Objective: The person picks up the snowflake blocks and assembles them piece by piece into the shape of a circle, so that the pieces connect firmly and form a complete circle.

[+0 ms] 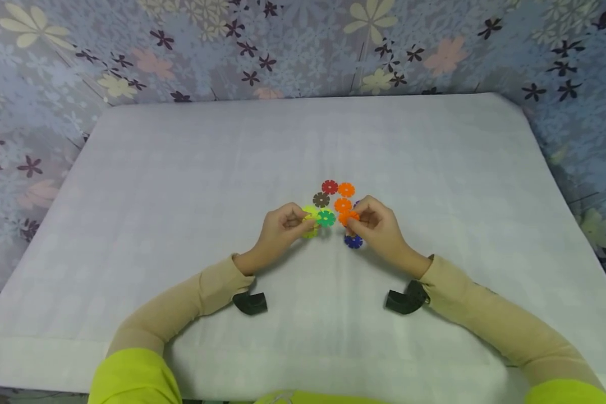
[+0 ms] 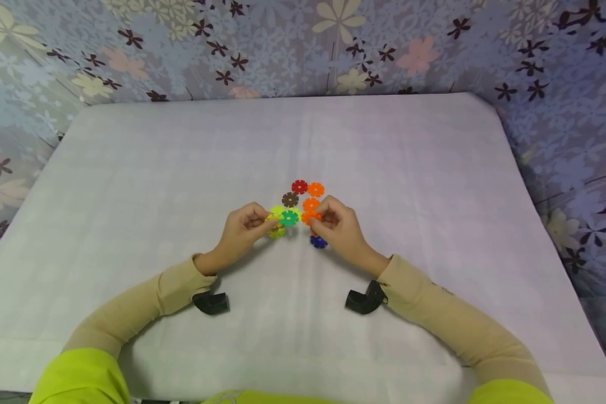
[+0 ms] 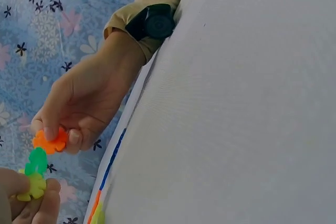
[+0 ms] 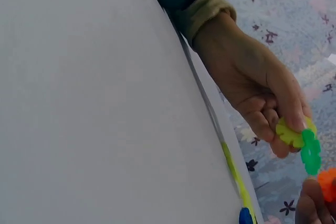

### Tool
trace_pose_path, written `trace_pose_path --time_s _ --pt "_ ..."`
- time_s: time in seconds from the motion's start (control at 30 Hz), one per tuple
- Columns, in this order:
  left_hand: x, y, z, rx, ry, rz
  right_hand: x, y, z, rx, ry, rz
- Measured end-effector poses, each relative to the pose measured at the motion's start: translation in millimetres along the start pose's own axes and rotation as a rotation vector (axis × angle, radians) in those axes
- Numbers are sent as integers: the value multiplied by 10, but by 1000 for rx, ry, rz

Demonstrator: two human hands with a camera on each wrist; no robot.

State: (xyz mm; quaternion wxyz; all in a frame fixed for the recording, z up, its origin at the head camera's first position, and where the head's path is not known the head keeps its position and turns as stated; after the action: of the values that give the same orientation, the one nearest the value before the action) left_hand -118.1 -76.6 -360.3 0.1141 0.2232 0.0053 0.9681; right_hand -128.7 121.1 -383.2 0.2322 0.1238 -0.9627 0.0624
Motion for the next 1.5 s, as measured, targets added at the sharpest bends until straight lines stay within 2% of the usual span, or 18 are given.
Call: trace_pose_path --time_s 0.2,0.37,0.47,0.63,0.73,0.87,0.93,1.03,1.2,1.27,1.4,1.5 --pt "4 18 1 -9 8 -26 32 24 -10 42 -38 -44" --pt "15 10 -11 -12 -11 -11 23 47 -22 64 -45 -48" --pt "19 0 -25 -33 2 -10 19 58 -16 81 -38 -56" --pt "9 8 -174 -62 57 -39 28 62 5 86 -43 -83" --pt "-12 24 -268 -18 75 -48 16 62 15 68 -75 -104" --pt "-46 33 -295 7 72 -69 -16 53 35 46 -111 -114" --pt "-50 35 -299 -9 66 -79 -26 47 45 44 -112 -102" --pt "-43 42 -291 -39 75 -87 -30 25 53 70 -115 -94" --pt "-42 44 -225 -113 168 -101 -68 -18 44 104 -133 -105" --pt "-36 28 -168 -116 201 -105 -82 -19 39 65 -134 -71" --pt "-11 -18 -39 -69 208 -126 -74 -14 17 -52 -124 -2" --pt "0 -34 2 -42 202 -161 -60 -16 -2 -89 -118 -15"
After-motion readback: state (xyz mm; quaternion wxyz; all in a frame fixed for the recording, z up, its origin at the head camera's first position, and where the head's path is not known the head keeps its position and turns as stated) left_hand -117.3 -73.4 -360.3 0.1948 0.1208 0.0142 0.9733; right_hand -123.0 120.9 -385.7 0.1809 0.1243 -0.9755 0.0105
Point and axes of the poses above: each hand's wrist, its own x-axis towards the middle knuckle, its own y-axis out of the back of the hand, z = x × y, the point moved 2 cm from there along x, towards the middle knuckle, and after that the axes turned 9 degrees about z, right-handed, at the moved point
